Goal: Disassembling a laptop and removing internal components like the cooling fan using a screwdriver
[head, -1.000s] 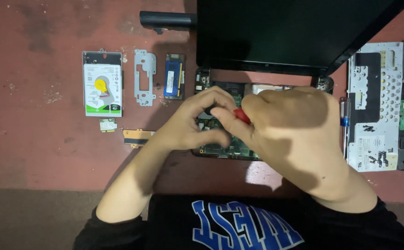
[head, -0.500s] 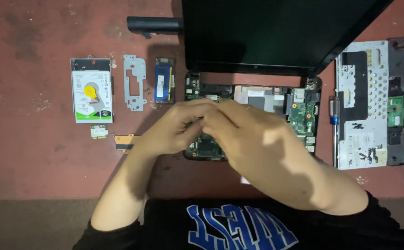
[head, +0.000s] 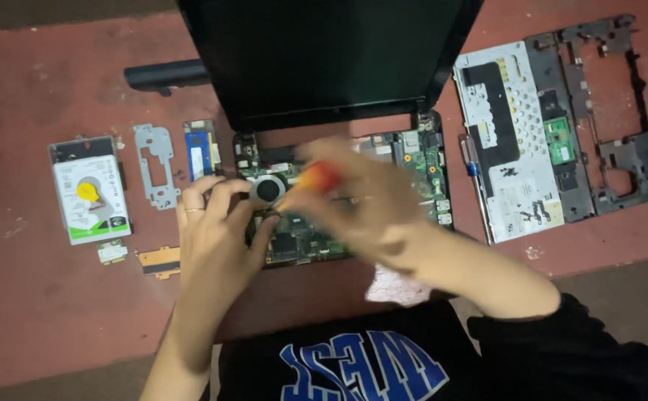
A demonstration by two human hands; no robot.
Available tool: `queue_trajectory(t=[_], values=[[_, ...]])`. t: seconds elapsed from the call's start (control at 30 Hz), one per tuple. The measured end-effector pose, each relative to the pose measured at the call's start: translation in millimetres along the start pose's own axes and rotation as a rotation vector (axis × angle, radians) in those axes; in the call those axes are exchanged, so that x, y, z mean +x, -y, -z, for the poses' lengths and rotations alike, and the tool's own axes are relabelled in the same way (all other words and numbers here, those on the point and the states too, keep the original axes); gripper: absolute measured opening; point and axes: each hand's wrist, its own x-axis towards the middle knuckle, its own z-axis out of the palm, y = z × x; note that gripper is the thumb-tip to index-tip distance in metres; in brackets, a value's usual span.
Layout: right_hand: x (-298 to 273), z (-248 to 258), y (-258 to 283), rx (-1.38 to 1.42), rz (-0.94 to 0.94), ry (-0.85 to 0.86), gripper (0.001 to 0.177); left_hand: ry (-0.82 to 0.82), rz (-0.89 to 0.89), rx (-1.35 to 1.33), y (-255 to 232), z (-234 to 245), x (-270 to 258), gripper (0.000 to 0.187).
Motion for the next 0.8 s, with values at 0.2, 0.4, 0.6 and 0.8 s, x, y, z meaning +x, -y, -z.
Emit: queue_trajectory(t=[0.2, 0.4, 0.6, 0.8], values=[[-75.7, 74.2, -60.7, -0.461, 0.198, -0.728, 0.028, -0.172, 0.012, -0.064, -8.7, -10.8, -8.4, 0.009], [-92.0, 59.6, -124.5, -0.677, -0.245, -0.370, 0.032, -0.217, -0.049, 0.059, -35.5, -8.4, -15.2, 0.010], [-79.8, 51.0, -107.7, -0.977, -0.416, -0.241, 0.043, -0.314, -0.050, 0.062, -45.8, -22.7, -29.9, 0.007], [-27.3, 36.4, -41.9, -0.652, 0.071, -0.203, 0.029, -0.335, -0.096, -0.006, -39.7, -18.9, -38.6, 0.015]])
